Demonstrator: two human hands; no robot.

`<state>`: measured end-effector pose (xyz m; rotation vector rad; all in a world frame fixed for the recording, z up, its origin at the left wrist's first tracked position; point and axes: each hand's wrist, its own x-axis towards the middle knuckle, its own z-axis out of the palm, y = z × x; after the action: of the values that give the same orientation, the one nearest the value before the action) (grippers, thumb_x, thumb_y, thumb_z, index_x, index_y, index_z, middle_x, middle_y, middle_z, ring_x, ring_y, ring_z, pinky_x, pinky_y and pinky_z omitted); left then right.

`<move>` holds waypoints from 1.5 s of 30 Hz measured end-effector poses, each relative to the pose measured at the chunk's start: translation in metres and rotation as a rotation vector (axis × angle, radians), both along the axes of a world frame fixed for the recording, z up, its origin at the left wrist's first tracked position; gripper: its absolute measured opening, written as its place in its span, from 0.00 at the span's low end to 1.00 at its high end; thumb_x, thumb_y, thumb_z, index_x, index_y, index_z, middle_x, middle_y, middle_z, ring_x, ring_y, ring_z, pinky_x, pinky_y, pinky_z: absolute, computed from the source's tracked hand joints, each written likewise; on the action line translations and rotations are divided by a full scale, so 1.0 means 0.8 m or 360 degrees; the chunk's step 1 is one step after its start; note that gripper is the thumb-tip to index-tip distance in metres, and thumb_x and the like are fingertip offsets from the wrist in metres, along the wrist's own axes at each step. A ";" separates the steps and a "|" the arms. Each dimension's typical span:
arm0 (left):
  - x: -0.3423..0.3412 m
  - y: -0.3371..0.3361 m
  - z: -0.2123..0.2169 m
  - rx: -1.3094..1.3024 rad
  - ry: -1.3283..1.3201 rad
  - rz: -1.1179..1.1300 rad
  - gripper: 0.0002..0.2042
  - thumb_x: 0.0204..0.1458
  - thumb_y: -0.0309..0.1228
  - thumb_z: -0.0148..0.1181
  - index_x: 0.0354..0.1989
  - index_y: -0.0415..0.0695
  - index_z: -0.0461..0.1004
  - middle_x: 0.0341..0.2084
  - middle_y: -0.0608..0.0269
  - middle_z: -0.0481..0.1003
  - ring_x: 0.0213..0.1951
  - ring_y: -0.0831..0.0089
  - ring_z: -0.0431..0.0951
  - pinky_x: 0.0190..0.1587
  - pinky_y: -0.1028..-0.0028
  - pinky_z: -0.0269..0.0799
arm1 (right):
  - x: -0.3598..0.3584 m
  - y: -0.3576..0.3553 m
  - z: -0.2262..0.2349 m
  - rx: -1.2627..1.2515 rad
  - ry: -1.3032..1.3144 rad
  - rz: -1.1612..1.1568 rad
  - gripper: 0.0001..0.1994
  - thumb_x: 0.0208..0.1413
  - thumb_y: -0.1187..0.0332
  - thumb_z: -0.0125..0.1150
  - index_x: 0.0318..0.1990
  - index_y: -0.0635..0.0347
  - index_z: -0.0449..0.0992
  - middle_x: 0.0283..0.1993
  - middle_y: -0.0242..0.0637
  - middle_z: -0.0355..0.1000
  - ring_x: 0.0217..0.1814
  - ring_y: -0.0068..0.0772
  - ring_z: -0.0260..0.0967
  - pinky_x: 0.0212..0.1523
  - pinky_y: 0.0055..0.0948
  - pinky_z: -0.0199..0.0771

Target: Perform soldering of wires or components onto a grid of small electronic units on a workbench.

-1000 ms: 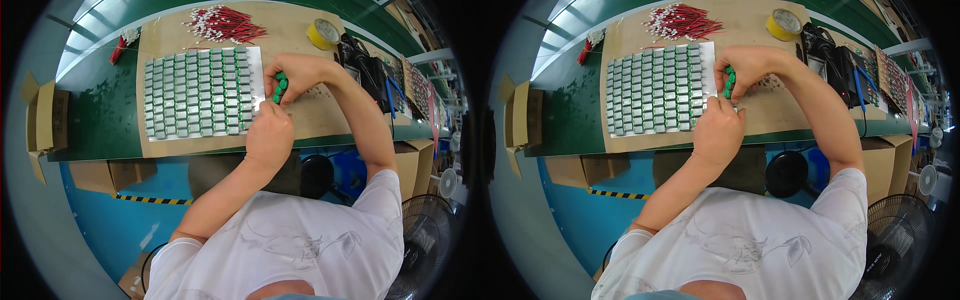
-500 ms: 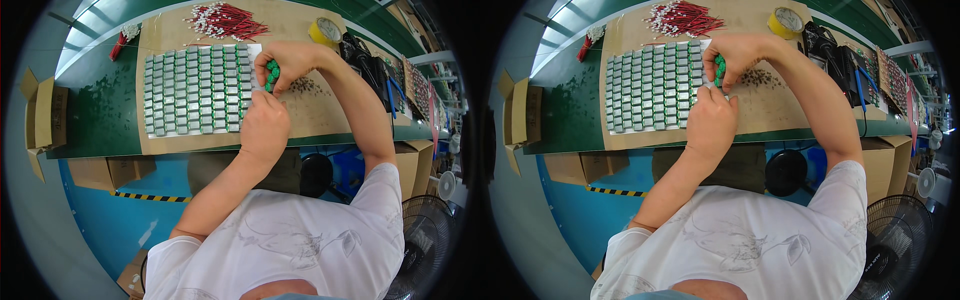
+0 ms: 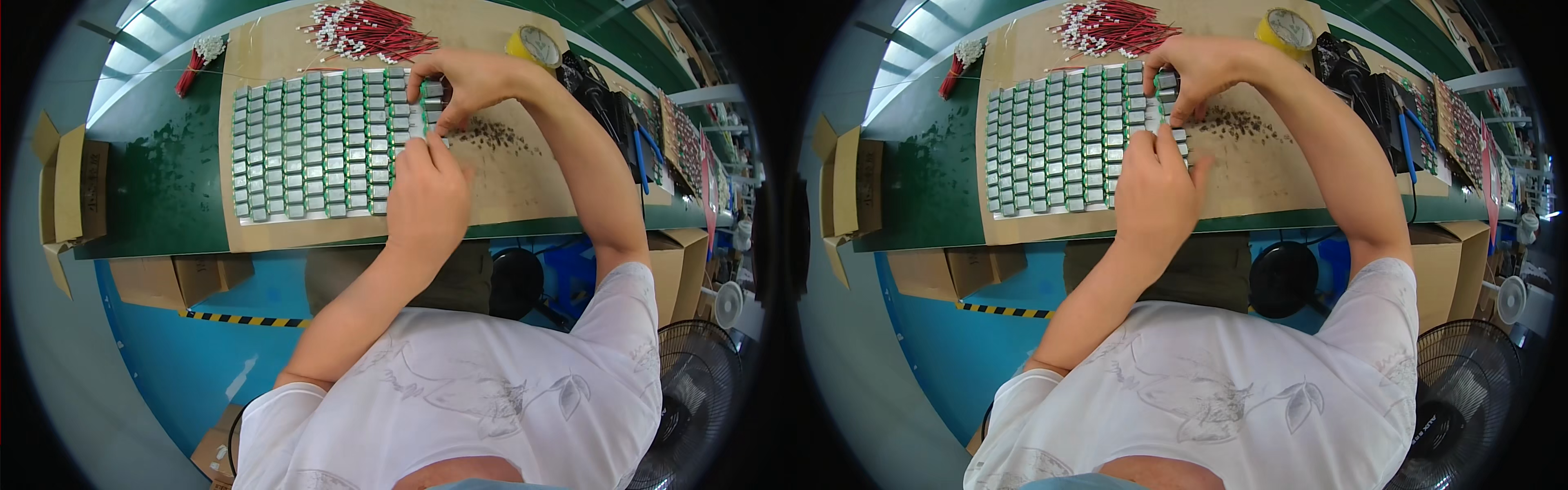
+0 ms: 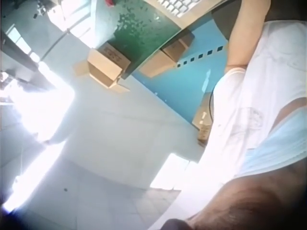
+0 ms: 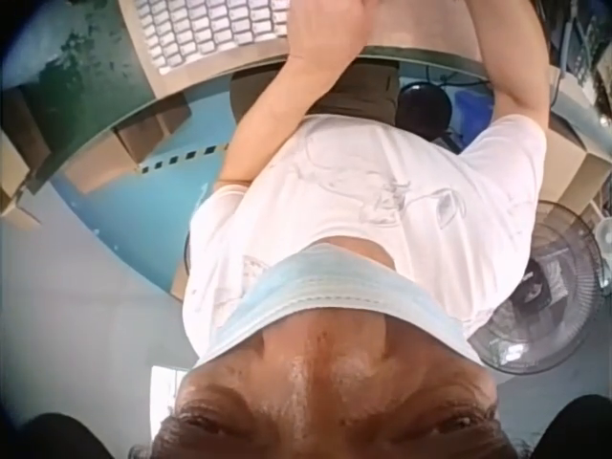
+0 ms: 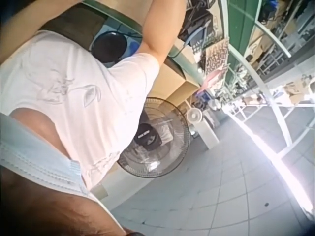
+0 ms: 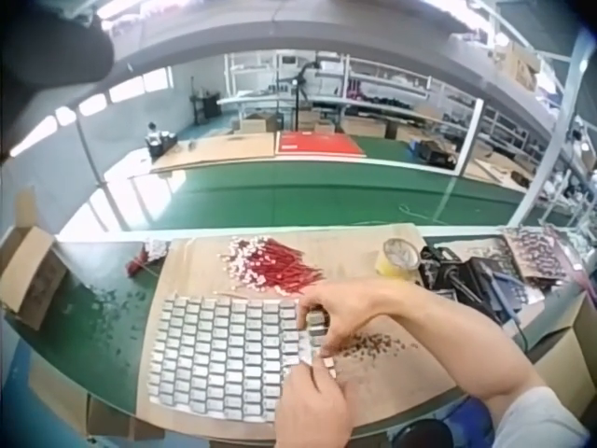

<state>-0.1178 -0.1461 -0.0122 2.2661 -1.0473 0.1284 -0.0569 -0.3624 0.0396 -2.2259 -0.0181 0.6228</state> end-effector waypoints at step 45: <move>-0.025 0.039 -0.024 -0.0006 -0.0502 -0.0258 0.20 0.46 0.24 0.60 0.46 0.22 0.79 0.46 0.41 0.74 0.37 0.57 0.71 0.39 0.67 0.72 | 0.010 -0.032 -0.059 -0.0014 -0.0553 -0.0314 0.19 0.54 0.64 0.80 0.51 0.59 0.85 0.39 0.29 0.80 0.40 0.21 0.74 0.37 0.23 0.77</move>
<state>-0.1376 -0.1146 -0.0312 2.1917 -1.3860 0.4304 -0.0487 -0.3882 -0.0074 -2.2835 0.0273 0.1262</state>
